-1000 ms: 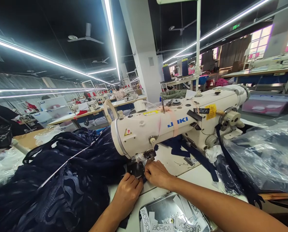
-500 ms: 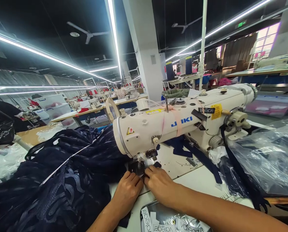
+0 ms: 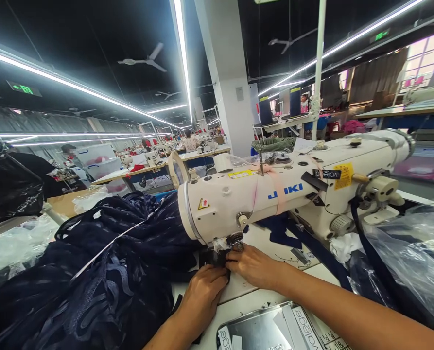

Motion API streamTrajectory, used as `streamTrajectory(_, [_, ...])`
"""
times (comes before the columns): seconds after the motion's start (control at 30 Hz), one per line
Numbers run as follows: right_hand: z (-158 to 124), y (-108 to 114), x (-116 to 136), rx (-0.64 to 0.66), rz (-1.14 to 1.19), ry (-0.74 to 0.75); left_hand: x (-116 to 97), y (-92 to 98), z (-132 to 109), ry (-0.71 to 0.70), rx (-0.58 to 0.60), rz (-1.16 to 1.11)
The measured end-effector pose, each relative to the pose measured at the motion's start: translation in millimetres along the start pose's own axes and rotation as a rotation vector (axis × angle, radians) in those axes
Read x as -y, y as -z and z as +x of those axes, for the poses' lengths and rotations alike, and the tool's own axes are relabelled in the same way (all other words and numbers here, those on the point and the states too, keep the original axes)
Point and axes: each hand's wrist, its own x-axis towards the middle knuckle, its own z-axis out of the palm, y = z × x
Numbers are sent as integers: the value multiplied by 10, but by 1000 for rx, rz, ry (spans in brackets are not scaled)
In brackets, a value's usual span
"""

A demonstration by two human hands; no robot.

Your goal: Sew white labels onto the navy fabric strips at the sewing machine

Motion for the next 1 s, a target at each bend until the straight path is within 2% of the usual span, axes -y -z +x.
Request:
streamTrajectory(0.17, [3, -31, -35, -40, 39, -4, -34, -18, 60, 39, -41, 18])
streamTrajectory(0.33, [17, 8, -38, -38, 51, -10, -25, -68, 59, 28, -79, 19])
streamTrajectory(0.53, [25, -48, -57, -102, 74, -1, -6, -154, 75, 17, -141, 60])
streamTrajectory(0.77, [42, -44, -61, -117, 67, -42, -4, -182, 112, 44, -128, 105])
streamTrajectory(1.0, [57, -78, -81, -89, 65, -100, 4, -216, 140, 70, -166, 125])
